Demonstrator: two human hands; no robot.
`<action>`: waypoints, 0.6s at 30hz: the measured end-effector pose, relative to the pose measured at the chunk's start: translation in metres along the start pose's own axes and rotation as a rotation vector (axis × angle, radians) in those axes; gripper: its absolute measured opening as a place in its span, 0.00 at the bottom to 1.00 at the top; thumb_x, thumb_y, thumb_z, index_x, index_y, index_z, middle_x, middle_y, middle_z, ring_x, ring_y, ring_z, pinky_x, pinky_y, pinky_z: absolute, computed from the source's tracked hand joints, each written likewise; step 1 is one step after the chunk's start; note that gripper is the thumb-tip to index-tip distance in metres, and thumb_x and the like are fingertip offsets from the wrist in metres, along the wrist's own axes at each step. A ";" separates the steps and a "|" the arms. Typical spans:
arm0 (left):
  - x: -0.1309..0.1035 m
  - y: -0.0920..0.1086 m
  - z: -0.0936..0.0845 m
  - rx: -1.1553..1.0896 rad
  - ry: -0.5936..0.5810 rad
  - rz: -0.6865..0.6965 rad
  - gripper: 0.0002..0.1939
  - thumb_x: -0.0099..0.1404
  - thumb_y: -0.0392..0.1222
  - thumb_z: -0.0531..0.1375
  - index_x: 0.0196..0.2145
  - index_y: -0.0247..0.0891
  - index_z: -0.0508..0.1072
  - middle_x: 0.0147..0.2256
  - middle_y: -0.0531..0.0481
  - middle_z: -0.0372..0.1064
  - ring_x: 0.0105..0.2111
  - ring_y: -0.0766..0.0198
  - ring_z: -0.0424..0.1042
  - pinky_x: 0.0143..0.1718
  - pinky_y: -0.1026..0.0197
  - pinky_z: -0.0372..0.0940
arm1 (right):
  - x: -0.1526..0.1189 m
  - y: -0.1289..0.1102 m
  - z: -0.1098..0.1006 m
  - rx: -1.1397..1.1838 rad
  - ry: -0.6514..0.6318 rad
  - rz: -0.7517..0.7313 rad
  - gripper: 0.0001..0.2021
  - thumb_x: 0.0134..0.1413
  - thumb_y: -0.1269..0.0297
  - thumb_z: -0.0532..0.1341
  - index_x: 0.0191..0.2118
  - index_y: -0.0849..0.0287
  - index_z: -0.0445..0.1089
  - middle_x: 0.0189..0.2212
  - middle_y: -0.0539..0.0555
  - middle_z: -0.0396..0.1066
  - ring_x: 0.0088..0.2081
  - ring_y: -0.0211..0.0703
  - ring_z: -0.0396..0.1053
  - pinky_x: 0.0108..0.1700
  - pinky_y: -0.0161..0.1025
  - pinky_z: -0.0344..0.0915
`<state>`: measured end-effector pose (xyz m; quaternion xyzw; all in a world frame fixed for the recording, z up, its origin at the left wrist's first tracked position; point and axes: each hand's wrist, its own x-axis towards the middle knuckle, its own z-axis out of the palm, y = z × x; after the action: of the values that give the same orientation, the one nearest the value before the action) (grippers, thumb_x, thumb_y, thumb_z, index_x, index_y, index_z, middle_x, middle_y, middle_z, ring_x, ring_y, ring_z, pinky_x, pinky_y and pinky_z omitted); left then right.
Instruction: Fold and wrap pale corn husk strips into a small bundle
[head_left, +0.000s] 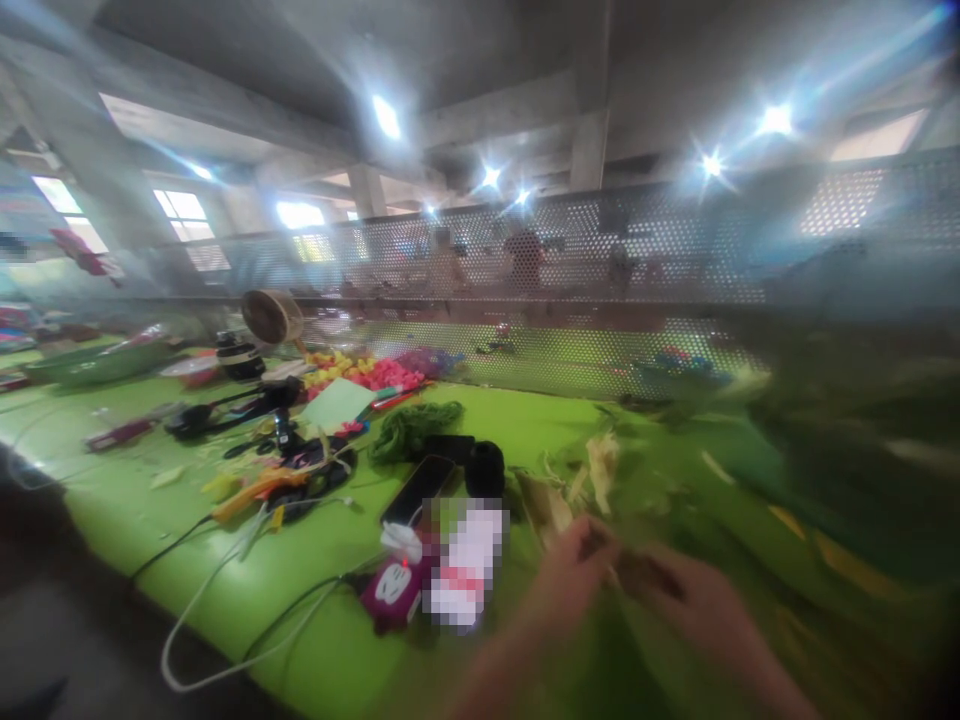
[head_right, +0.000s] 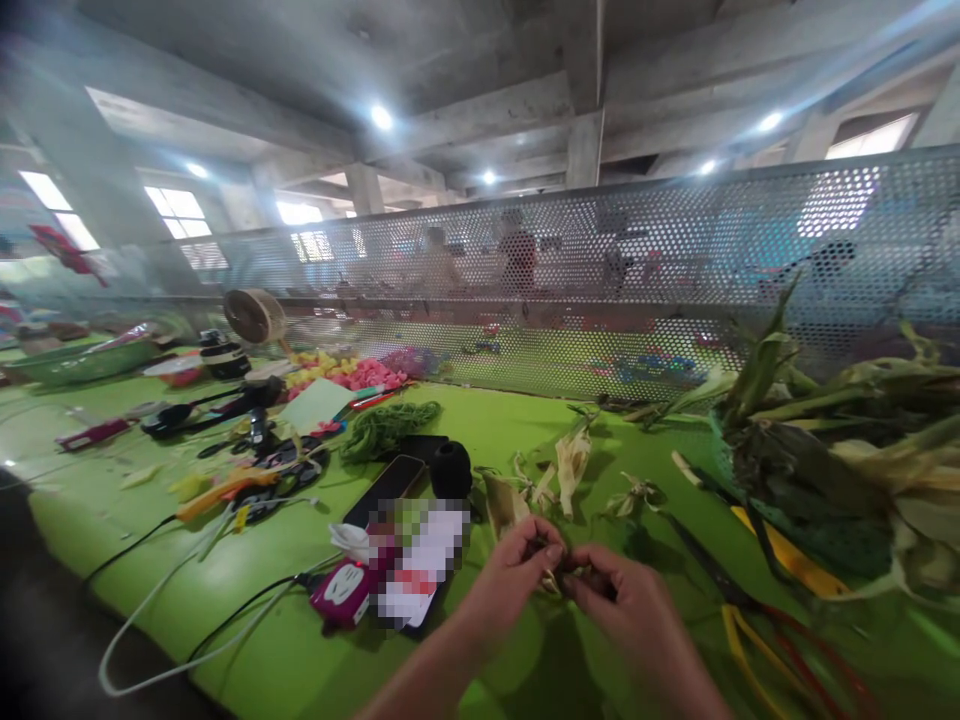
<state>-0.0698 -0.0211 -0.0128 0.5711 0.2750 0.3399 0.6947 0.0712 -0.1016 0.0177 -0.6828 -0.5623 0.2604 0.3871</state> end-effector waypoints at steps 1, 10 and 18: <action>0.000 0.000 0.001 0.003 0.008 0.009 0.10 0.61 0.46 0.62 0.34 0.36 0.69 0.27 0.54 0.65 0.29 0.68 0.64 0.31 0.64 0.57 | 0.000 -0.002 0.000 0.016 -0.009 0.001 0.16 0.47 0.51 0.60 0.33 0.56 0.79 0.24 0.51 0.77 0.27 0.46 0.72 0.29 0.36 0.65; -0.007 0.007 0.005 -0.060 -0.011 0.039 0.15 0.58 0.48 0.66 0.38 0.36 0.70 0.35 0.49 0.69 0.33 0.66 0.66 0.34 0.63 0.60 | -0.004 -0.016 0.000 0.100 0.100 0.027 0.13 0.45 0.53 0.60 0.27 0.55 0.76 0.23 0.51 0.76 0.27 0.46 0.72 0.29 0.36 0.64; -0.005 0.002 0.007 -0.108 -0.065 0.019 0.23 0.49 0.48 0.72 0.37 0.34 0.70 0.34 0.49 0.69 0.34 0.66 0.67 0.37 0.63 0.61 | -0.002 -0.024 -0.006 0.170 0.181 0.044 0.09 0.37 0.56 0.61 0.26 0.54 0.73 0.22 0.49 0.75 0.26 0.44 0.71 0.29 0.36 0.66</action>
<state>-0.0679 -0.0288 -0.0094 0.5462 0.2283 0.3420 0.7298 0.0618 -0.1036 0.0406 -0.6803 -0.4861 0.2528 0.4868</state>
